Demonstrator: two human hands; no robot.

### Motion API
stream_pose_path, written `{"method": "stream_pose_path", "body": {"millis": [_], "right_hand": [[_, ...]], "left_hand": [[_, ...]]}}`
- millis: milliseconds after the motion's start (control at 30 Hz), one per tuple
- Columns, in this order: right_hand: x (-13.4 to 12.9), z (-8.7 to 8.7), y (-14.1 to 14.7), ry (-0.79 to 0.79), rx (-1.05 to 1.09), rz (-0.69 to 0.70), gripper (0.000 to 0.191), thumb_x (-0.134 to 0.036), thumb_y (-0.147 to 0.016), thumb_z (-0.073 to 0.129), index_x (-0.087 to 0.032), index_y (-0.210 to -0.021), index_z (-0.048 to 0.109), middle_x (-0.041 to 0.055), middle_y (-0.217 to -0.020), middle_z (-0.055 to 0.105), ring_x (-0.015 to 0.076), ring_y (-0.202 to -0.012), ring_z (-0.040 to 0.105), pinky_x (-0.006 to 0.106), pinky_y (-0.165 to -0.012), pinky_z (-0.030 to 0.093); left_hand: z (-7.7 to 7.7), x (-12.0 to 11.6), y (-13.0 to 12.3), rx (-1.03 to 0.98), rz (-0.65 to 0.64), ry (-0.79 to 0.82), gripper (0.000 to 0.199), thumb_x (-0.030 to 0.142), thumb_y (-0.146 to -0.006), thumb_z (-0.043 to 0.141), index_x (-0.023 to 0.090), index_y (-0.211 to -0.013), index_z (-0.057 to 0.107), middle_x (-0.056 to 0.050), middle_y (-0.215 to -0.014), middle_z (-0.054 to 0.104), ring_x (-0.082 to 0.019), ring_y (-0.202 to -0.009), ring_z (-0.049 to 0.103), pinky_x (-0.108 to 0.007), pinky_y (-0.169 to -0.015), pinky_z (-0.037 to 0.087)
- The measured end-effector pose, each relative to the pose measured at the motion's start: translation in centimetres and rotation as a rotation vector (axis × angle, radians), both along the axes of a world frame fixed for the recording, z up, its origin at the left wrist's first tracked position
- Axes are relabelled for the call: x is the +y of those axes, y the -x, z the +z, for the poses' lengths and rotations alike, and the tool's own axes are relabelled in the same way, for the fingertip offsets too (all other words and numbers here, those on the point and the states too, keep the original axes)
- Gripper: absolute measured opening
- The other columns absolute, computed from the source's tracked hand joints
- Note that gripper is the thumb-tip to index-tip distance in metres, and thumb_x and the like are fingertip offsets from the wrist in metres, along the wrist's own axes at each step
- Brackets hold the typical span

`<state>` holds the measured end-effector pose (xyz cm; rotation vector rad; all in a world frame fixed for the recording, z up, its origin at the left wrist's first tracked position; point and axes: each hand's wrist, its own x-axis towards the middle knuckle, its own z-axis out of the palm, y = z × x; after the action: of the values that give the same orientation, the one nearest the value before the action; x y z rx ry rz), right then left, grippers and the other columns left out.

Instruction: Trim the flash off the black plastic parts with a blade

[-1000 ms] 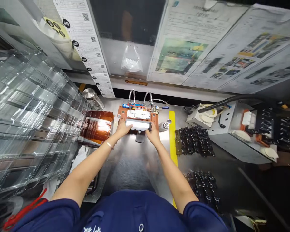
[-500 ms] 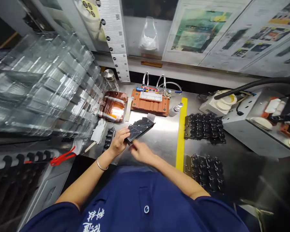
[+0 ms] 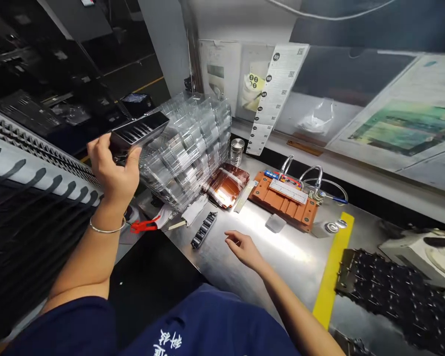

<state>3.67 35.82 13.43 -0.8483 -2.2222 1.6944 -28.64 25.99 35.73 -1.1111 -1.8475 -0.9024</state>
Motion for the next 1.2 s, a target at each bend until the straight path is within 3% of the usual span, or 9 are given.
{"method": "stream_pose_path", "body": {"millis": [133,267,367,500,600,733,833,1000,1200], "right_hand": [[1.0,0.5,4.8,-0.291,-0.204,0.070,0.031,-0.020,-0.086,0.049,-0.020,-0.112,0.067,0.0066,-0.097,0.073,0.0195,-0.086,0.067,0.031,-0.078,0.053],[3.6,-1.4,11.2,-0.480,-0.414,0.021,0.038,-0.017,-0.085,0.053,-0.015,-0.122,0.061,0.0154,-0.122,0.064,0.0280,-0.113,0.057,0.041,-0.095,0.047],[5.9,-3.9,15.2,-0.531,-0.497,-0.050,0.053,-0.018,-0.086,0.054,-0.009,-0.137,0.045,0.0235,-0.143,0.043,0.0333,-0.132,0.040,0.050,-0.105,0.036],[8.1,-6.6,17.0,-0.567,-0.589,-0.061,0.053,-0.014,-0.088,0.051,-0.005,-0.139,0.041,0.0275,-0.150,0.029,0.0367,-0.141,0.026,0.059,-0.110,0.023],[8.9,-7.7,16.3,-0.581,-0.600,-0.009,0.045,-0.015,-0.092,0.048,-0.007,-0.135,0.048,0.0253,-0.148,0.035,0.0346,-0.140,0.030,0.055,-0.110,0.026],[10.1,-8.0,14.9,-0.611,-0.566,0.057,0.040,-0.021,-0.095,0.046,-0.015,-0.134,0.052,0.0164,-0.146,0.043,0.0268,-0.137,0.037,0.045,-0.111,0.033],[11.1,-7.7,14.4,-0.640,-0.531,0.076,0.039,-0.023,-0.096,0.046,-0.016,-0.133,0.054,0.0142,-0.142,0.048,0.0248,-0.134,0.041,0.042,-0.111,0.034],[12.0,-7.0,13.5,-0.671,-0.443,0.116,0.038,-0.024,-0.096,0.046,-0.013,-0.132,0.055,0.0159,-0.138,0.053,0.0243,-0.130,0.047,0.041,-0.110,0.036],[13.0,-5.8,10.7,-0.614,-0.338,0.154,0.038,-0.020,-0.091,0.053,-0.018,-0.129,0.058,0.0137,-0.134,0.057,0.0255,-0.126,0.051,0.046,-0.107,0.039]], "left_hand": [[1.0,0.5,2.5,-0.094,0.075,0.174,0.051,0.038,-0.088,0.060,0.022,-0.134,0.046,-0.010,-0.129,0.052,-0.029,-0.128,0.043,-0.053,-0.103,0.037],[-1.0,1.3,6.1,-0.326,-0.009,0.502,0.048,0.051,-0.083,0.060,0.017,-0.117,0.061,-0.012,-0.119,0.060,-0.036,-0.120,0.050,-0.061,-0.098,0.039],[-3.1,1.6,6.7,-0.361,-0.172,0.494,0.041,0.051,-0.081,0.061,0.017,-0.103,0.065,-0.010,-0.106,0.067,-0.032,-0.113,0.057,-0.061,-0.101,0.038],[-8.2,1.1,2.1,-0.208,-0.420,0.133,0.026,0.025,-0.080,0.067,0.018,-0.105,0.064,-0.010,-0.108,0.067,-0.025,-0.107,0.061,-0.045,-0.100,0.045],[-14.6,1.7,-1.8,-0.563,-0.792,0.342,0.012,0.021,-0.081,0.064,0.021,-0.092,0.068,-0.005,-0.087,0.071,-0.020,-0.084,0.067,-0.034,-0.080,0.055],[-22.9,5.1,-3.6,-1.624,-0.528,0.513,0.011,0.026,-0.076,0.068,0.017,-0.081,0.067,-0.005,-0.075,0.069,-0.016,-0.065,0.064,-0.028,-0.062,0.055],[-26.3,8.3,-3.6,-1.946,-0.344,0.453,0.023,0.032,-0.078,0.068,0.014,-0.089,0.061,-0.007,-0.081,0.068,-0.013,-0.056,0.062,-0.024,-0.051,0.053],[-27.7,13.0,-3.0,-2.151,-0.331,0.342,0.026,0.040,-0.088,0.057,0.014,-0.090,0.055,-0.012,-0.087,0.068,-0.017,-0.068,0.069,-0.033,-0.063,0.059],[-27.7,15.4,-2.7,-2.158,-0.370,0.268,0.012,0.021,-0.081,0.066,0.014,-0.083,0.056,-0.003,-0.072,0.066,-0.012,-0.065,0.069,-0.028,-0.073,0.058]]}}
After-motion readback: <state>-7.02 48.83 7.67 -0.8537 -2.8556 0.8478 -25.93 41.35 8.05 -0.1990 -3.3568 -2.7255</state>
